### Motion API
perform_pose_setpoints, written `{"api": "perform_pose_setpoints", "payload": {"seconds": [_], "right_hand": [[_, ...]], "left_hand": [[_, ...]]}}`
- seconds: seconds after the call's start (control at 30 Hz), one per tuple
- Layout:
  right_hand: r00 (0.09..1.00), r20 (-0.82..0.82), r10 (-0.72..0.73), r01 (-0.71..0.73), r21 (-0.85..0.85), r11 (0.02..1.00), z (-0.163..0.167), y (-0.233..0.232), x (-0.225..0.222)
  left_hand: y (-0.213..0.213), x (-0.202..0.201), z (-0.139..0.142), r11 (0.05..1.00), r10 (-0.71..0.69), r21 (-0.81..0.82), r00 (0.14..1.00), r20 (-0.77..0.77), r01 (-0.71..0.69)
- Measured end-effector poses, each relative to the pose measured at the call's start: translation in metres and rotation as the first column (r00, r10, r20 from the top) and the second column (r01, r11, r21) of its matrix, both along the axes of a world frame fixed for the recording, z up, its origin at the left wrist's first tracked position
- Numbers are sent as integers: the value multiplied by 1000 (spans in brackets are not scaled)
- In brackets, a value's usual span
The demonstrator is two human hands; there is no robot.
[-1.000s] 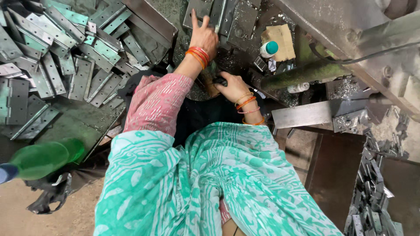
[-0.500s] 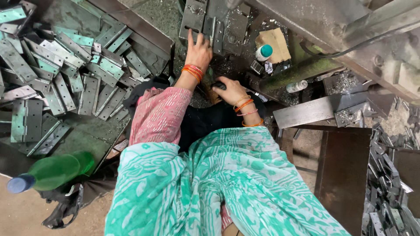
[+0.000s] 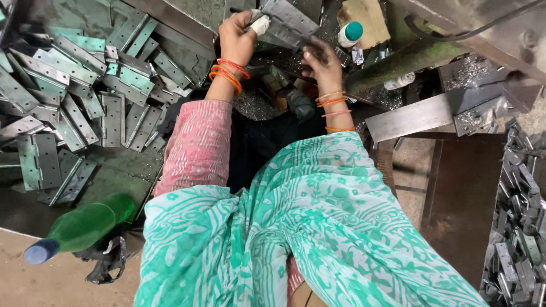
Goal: The person is operating a metalworking machine, repeatedly placing metal pieces into the machine and removing them. The person handles the metal pieces by hand, placing them into the machine and then removing them after processing.
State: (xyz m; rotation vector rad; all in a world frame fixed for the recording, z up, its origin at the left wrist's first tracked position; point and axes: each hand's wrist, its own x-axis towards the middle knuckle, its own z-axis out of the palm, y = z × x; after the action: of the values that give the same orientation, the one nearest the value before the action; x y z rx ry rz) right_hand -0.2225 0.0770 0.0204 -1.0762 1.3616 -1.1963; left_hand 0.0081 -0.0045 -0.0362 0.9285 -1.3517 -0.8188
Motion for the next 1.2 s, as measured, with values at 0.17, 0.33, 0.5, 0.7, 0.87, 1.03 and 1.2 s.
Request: {"api": "perform_pose_setpoints", "payload": {"seconds": [0.17, 0.33, 0.5, 0.7, 0.87, 1.03, 1.2], "right_hand": [[971, 203, -125, 168, -209, 963, 6, -9, -8], [779, -541, -316, -127, -630, 766, 18, -11, -2], [485, -870, -91, -487, -355, 798, 7, -24, 26], [476, -874, 94, -584, -234, 777, 8, -33, 39], [487, -831, 270, -593, -88, 800, 33, 1, 26], [258, -887, 383, -661, 127, 739, 41, 41, 18], [174, -882, 438, -596, 260, 760, 28, 54, 22]], "left_hand": [[-26, -18, -11, 911, -312, 154, 884, -347, 382], [-31, -4, 5, 937, 343, -189, 677, 651, -293], [-21, -7, 16, 970, 231, -128, 612, 756, -208], [-2, -17, 11, 1000, -2, -1, 413, 911, 6], [-4, -26, 4, 999, -37, 37, 214, 976, 5], [-23, -36, -5, 999, -22, 31, 233, 972, -33], [-37, -46, -12, 995, 41, -14, 279, 959, -96]]}}
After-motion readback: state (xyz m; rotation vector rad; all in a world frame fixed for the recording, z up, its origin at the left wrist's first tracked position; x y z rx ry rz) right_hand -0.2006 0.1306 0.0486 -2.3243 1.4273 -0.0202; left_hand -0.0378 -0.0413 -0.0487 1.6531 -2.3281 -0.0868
